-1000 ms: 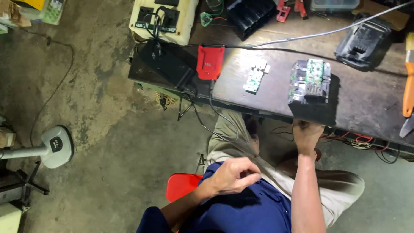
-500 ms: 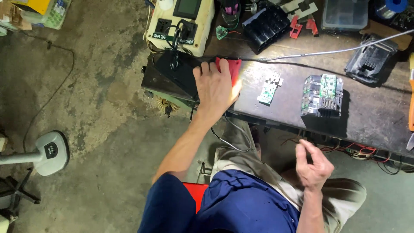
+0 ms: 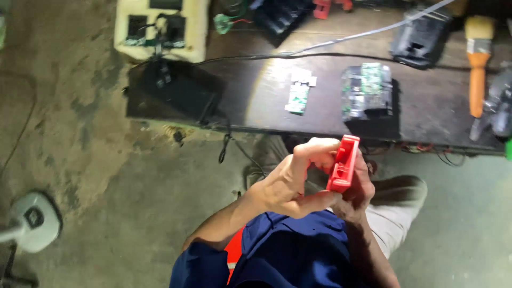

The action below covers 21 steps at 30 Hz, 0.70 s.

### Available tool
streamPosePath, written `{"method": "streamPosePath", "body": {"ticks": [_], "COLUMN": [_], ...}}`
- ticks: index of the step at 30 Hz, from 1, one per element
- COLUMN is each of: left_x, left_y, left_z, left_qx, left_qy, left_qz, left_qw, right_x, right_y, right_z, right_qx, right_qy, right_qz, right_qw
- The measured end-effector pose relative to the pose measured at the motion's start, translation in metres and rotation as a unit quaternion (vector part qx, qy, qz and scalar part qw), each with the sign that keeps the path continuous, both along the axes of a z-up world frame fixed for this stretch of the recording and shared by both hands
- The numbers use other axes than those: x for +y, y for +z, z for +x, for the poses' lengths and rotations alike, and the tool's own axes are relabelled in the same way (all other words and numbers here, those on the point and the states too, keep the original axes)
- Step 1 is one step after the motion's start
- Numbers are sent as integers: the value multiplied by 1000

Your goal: The person tests a circuit board using a multimeter, then connects a red battery pack to the board. They place the battery pack under the table and later handle a black plastic casing, inspecting its interior.

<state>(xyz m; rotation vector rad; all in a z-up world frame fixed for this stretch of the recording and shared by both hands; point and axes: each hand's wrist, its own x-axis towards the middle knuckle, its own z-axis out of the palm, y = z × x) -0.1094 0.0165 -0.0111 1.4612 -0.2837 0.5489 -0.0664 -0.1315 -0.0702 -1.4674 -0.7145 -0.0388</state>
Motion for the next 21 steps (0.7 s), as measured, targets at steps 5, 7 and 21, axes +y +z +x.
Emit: {"method": "streamPosePath", "body": {"ticks": [5,7,21], "left_x": [-4,-1,23], "left_y": [10,15,-51], "left_z": [27,39,122], "left_qx": [24,24,141], "left_qy": [-94,-101,152], "left_qz": [37,70,465], "left_qw": [995,992,861], "right_x": [-44,-47,-21], "right_y": [-32,-28,-10], "right_z": [8,12,79], "right_qx": [62,80,141], "right_qy": [-109,-117,-200], "right_qz": [-5,20,98], "right_qw": [992,990,965]}}
